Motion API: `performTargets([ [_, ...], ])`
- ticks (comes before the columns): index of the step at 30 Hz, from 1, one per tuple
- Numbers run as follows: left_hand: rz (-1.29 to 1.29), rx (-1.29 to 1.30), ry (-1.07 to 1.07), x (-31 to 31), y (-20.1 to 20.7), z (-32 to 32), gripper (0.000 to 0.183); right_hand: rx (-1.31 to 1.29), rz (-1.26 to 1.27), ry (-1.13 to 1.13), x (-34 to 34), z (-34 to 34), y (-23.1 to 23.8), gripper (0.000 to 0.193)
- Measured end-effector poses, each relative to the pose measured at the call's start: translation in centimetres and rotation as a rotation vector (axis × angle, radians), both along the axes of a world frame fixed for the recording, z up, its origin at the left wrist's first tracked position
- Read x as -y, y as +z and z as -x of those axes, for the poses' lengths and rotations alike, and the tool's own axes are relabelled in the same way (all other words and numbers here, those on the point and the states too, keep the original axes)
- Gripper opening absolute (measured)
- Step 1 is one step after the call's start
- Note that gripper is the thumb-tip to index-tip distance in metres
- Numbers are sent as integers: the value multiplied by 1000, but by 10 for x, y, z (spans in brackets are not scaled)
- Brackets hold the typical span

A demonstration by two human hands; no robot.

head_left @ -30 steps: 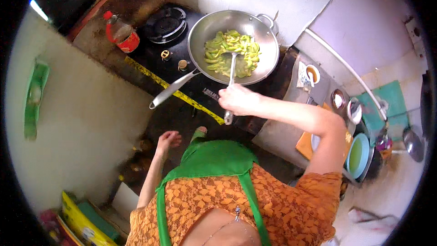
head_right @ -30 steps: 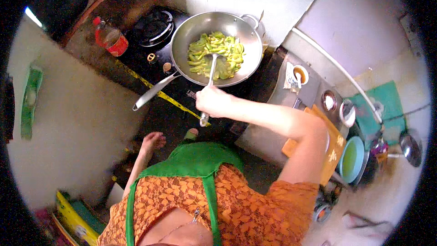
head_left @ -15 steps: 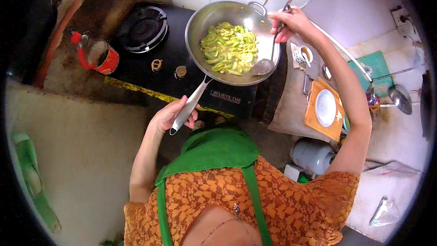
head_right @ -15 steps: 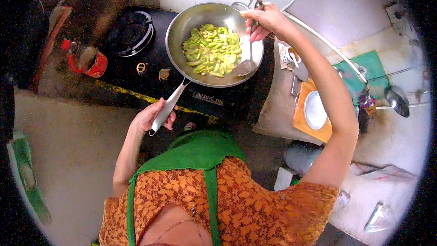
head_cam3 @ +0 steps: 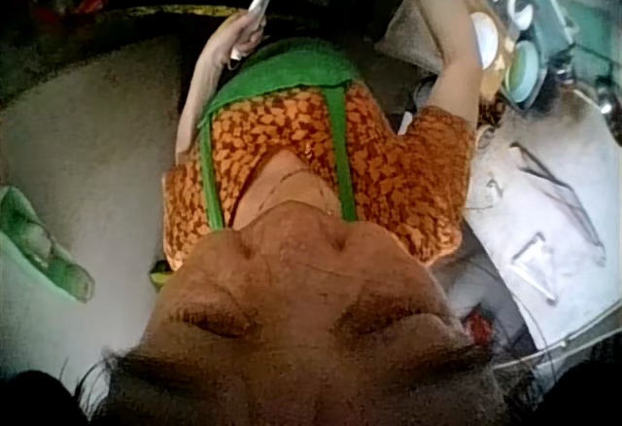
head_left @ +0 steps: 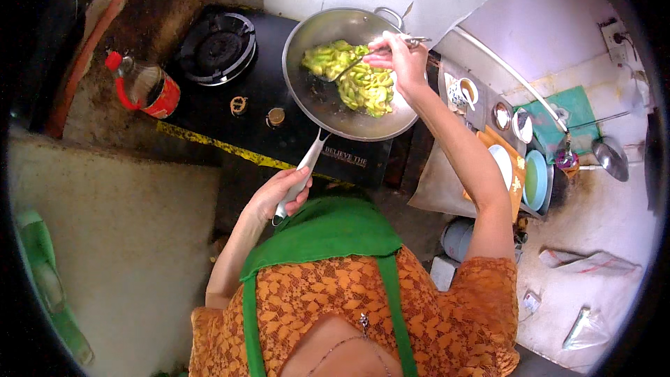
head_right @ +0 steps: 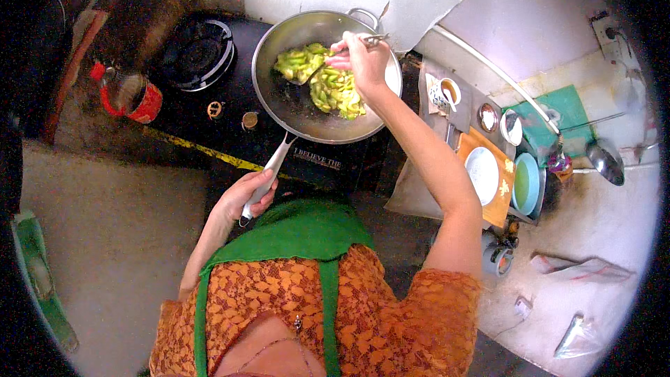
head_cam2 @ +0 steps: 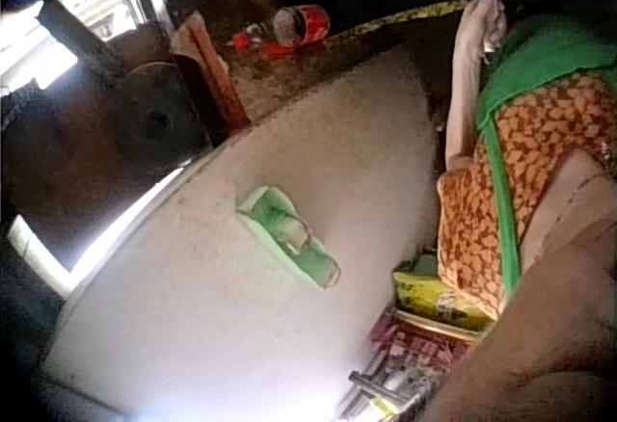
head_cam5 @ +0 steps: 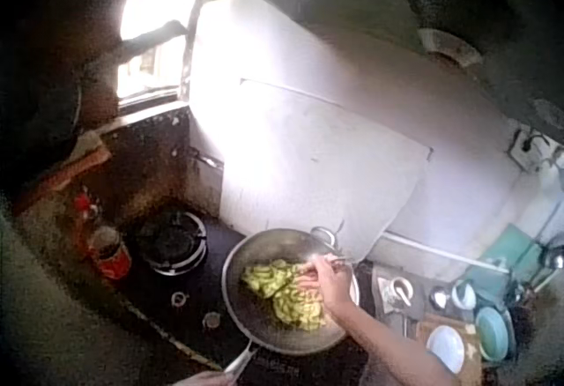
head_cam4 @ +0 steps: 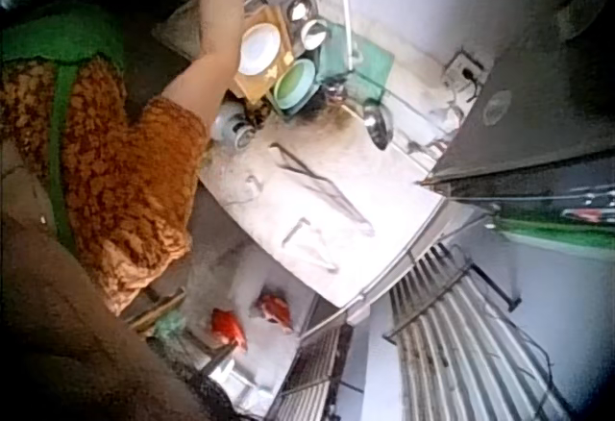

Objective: The person stirs sliced vegetables in a wok with a spatula, transfers the cooked vegetables into a bowl, and then pours liquid from a container into the wok.

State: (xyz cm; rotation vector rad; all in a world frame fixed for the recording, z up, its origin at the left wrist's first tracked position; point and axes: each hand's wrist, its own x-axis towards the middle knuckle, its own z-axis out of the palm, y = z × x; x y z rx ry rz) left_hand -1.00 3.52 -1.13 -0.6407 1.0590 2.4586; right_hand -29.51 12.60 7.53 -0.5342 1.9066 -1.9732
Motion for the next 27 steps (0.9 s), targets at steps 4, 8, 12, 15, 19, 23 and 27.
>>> performTargets([
  [4, 25, 3, 1, -1, 1, 2, 37, -6, -192, 115, -27, 42, 34, 28],
  [8, 16, 1, -1, -1, -1, 1, 37, 164, -493, 241, -42, 36, 66, 31],
  [12, 38, 15, 3, -3, 2, 0, 37, 72, -400, 205, -54, 16, 45, 28],
  [15, 38, 10, 5, -3, 1, 2, 37, 15, -138, -2, -62, -11, 5, 22],
  [19, 31, -5, 1, -3, 4, 0, 38, 60, 170, -158, -46, -10, -48, 18],
  [23, 47, 4, 16, -3, 3, -2, 39, -79, 71, 82, -45, -1, -39, 17],
  [27, 40, 8, 5, -1, 1, -1, 38, -668, -259, 427, -54, -12, -10, 12],
])
